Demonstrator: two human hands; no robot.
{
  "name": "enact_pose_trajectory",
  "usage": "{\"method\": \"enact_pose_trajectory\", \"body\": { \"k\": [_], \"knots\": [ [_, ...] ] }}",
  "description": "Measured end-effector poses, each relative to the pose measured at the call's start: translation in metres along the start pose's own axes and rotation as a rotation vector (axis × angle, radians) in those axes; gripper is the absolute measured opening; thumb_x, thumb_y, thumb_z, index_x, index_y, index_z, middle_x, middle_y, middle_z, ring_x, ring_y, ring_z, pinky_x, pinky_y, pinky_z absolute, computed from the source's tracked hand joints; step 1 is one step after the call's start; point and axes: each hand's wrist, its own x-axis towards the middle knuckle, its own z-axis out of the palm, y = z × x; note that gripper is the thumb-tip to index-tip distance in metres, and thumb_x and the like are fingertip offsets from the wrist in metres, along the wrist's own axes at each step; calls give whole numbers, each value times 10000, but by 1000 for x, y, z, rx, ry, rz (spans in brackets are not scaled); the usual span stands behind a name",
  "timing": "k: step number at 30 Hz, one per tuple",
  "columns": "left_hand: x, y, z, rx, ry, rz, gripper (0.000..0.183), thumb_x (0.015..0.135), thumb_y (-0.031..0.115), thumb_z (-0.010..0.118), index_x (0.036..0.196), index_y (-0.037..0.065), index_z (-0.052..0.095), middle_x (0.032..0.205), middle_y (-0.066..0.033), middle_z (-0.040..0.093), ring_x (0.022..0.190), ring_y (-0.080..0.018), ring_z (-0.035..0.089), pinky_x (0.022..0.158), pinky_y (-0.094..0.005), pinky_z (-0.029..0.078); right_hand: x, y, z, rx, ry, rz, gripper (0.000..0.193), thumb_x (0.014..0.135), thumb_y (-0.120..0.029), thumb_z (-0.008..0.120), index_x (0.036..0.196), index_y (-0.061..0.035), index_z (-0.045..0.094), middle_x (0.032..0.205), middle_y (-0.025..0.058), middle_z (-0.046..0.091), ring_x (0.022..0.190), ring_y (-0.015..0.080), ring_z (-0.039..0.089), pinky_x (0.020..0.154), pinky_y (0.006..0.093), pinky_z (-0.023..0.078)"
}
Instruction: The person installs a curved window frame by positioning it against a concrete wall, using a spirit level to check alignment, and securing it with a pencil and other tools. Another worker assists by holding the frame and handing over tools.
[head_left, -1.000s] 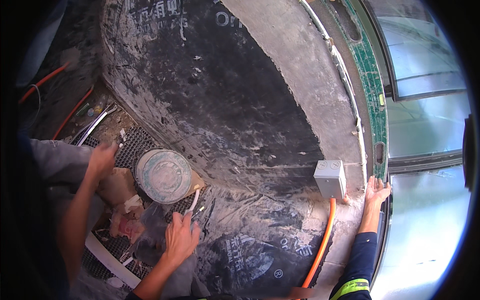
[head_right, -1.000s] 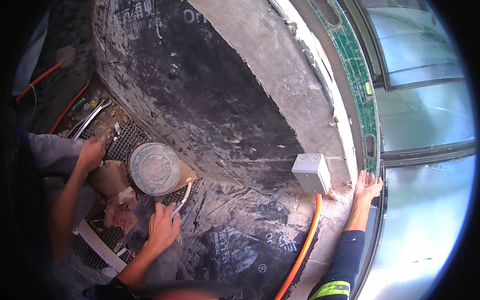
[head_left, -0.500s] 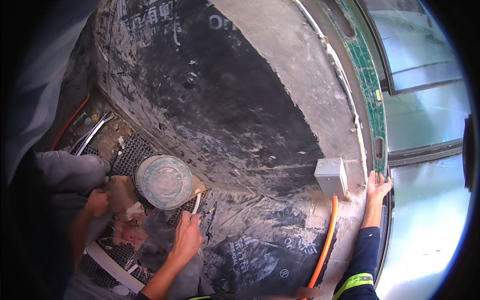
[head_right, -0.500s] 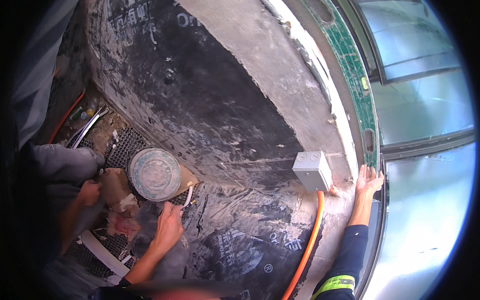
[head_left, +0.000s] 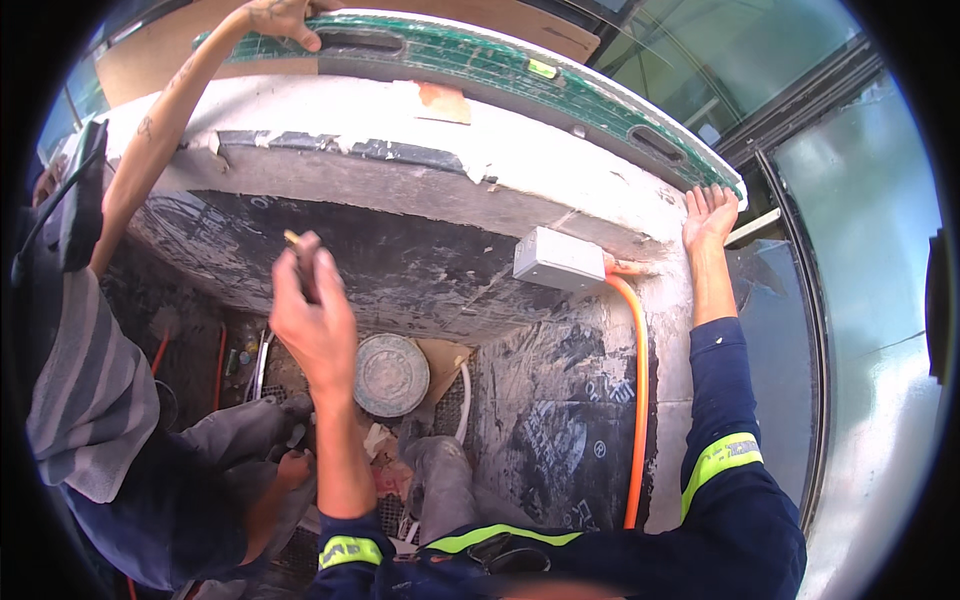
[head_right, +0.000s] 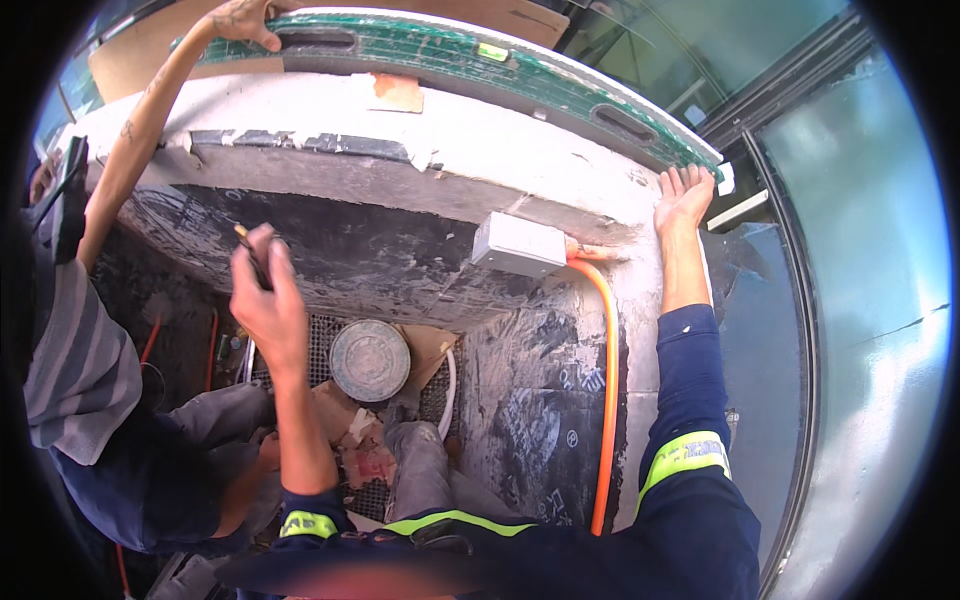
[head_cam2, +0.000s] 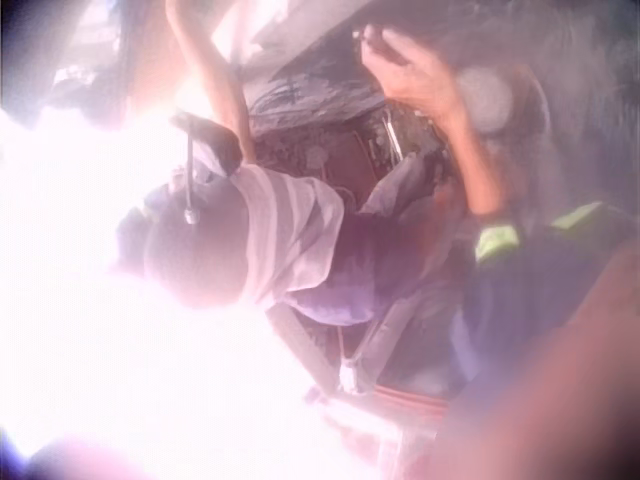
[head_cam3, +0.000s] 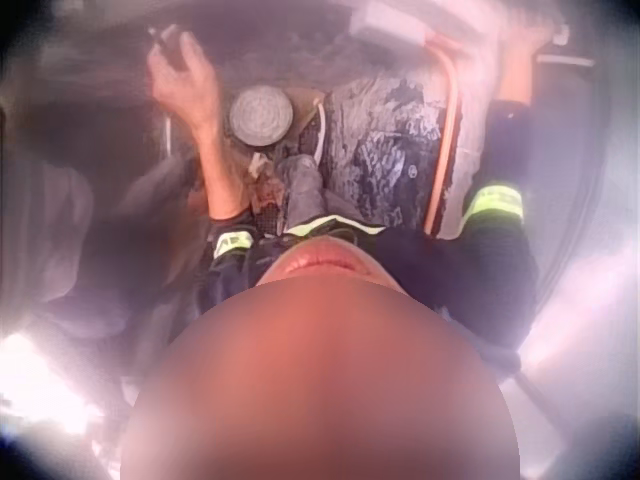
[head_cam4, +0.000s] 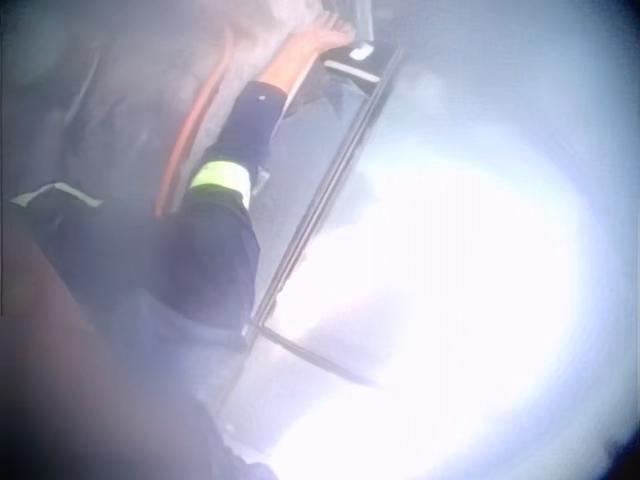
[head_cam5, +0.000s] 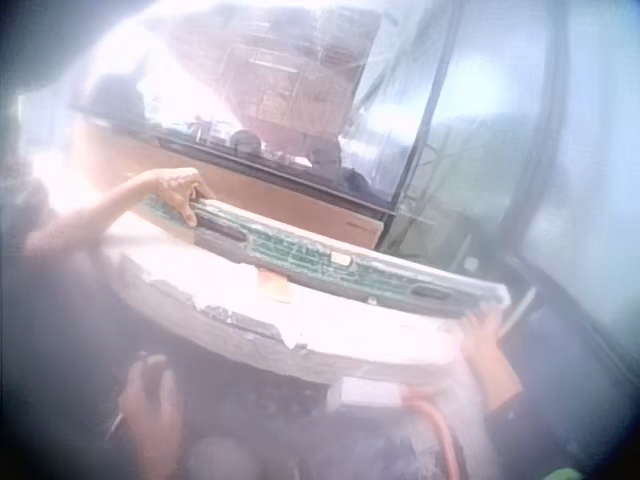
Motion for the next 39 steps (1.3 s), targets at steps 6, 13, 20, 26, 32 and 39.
{"method": "enact_pose_trajectory", "body": {
  "k": [6, 13, 20, 26, 32, 39],
  "knots": [
    [194, 22, 26, -465, -127, -335, 511, 1057, 127, 680, 1479, -92, 492, 1236, -196, 738, 655, -57, 433, 593, -237, 411, -4, 5, 0, 26, 15, -1, 802, 1057, -390, 555, 1668, 44, 269, 1741, 228, 306, 1561, 437, 388, 1297, 526, 324],
    [275, -7, 81, -725, -144, -859, 341, 1065, 116, 670, 1336, -39, 535, 1141, -210, 658, 670, -95, 427, 596, -266, 427, -11, 4, 5, 33, 56, 4, 759, 1074, -392, 546, 1632, 85, 349, 1700, 221, 371, 1520, 389, 443, 1280, 514, 347],
    [261, 6, 100, -644, -164, -683, 504, 1022, 188, 749, 1404, -48, 522, 1356, -239, 551, 753, -120, 453, 638, -303, 436, -17, 2, 8, 24, 75, -5, 745, 1076, -350, 516, 1643, 96, 326, 1716, 224, 356, 1510, 378, 458, 1283, 506, 355],
    [139, 87, 135, -210, -99, -451, 470, 1167, 207, 412, 1598, 26, 464, 1075, -83, 508, 764, -117, 557, 656, -313, 475, -23, -3, 16, -9, 89, -14, 755, 1073, -342, 496, 1646, 112, 306, 1731, 232, 336, 1514, 375, 464, 1266, 483, 388],
    [51, 186, 234, -132, -852, 458, 592, 978, 35, 737, 1550, 70, 588, 955, -118, 581, 828, -251, 671, 675, -382, 556, -27, -7, 18, -32, 73, -7, 743, 1083, -329, 477, 1646, 121, 294, 1744, 240, 310, 1513, 375, 463, 1267, 473, 384],
    [31, 240, 355, -216, -828, 939, 344, 883, 85, 734, 1219, 123, 668, 936, -63, 678, 971, -257, 691, 1072, -508, 463, -21, -1, 11, 43, 61, 45, 587, 1116, -332, 438, 1559, 53, 458, 1597, 186, 494, 1424, 295, 532, 1231, 448, 397]
  ]
}}
